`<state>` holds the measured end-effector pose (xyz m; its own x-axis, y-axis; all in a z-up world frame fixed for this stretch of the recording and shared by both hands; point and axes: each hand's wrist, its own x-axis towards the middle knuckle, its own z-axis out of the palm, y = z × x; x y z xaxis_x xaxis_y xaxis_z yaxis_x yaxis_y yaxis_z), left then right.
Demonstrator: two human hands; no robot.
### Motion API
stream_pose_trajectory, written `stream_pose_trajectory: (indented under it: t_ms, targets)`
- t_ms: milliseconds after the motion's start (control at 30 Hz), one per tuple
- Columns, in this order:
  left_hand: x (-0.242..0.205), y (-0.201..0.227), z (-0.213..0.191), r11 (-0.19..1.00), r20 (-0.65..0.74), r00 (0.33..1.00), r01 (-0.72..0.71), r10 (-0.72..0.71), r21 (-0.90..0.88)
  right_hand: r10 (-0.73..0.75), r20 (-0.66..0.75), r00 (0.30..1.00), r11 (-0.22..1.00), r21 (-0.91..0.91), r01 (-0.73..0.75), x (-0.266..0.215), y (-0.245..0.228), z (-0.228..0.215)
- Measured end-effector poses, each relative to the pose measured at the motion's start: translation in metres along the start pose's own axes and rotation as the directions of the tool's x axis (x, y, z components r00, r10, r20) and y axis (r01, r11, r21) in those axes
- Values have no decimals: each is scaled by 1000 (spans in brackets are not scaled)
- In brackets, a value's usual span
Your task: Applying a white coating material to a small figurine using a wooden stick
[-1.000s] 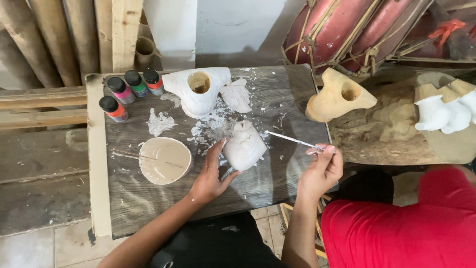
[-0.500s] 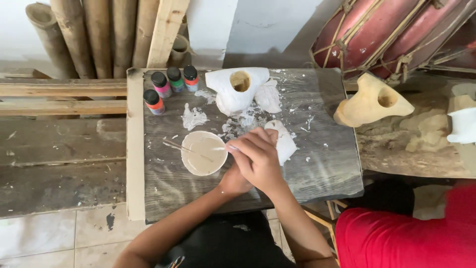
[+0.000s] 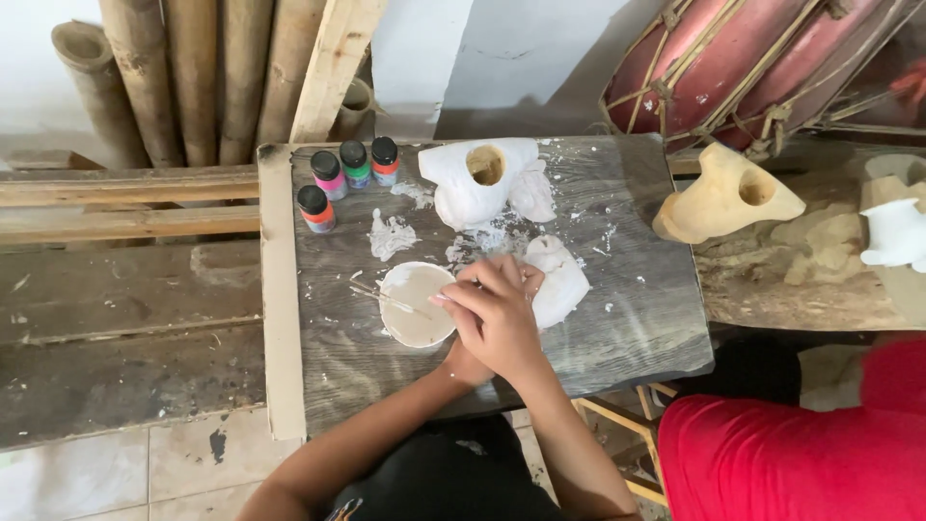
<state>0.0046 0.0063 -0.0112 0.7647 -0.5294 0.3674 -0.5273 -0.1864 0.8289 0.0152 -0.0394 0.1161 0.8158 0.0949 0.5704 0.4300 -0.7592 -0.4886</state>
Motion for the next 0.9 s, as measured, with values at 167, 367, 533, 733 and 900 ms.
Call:
stream_pose_trajectory:
  t_ms: [167, 367, 533, 733, 900]
  targets:
    - [-3, -3, -4, 1000, 32, 999, -26, 27, -14, 325, -184, 928, 927, 257, -274, -19, -5, -20]
    - [1, 7, -16, 992, 30, 999, 21, -17, -126, 638, -497, 588, 735, 620, -274, -81, 30, -36]
    - [2, 8, -18, 988, -13, 1000, -4, 2, -153, 687, -611, 393, 710, 680, -183, -106, 52, -71]
    - [3, 5, -12, 990, -50, 998, -48, 42, -134, 519, -736, 435, 851, 399, -340, -104, 63, -97]
    - [2, 3, -5, 992, -78, 996, -56, 47, -110, 413, -705, 577, 891, 182, -416, -92, 64, -109]
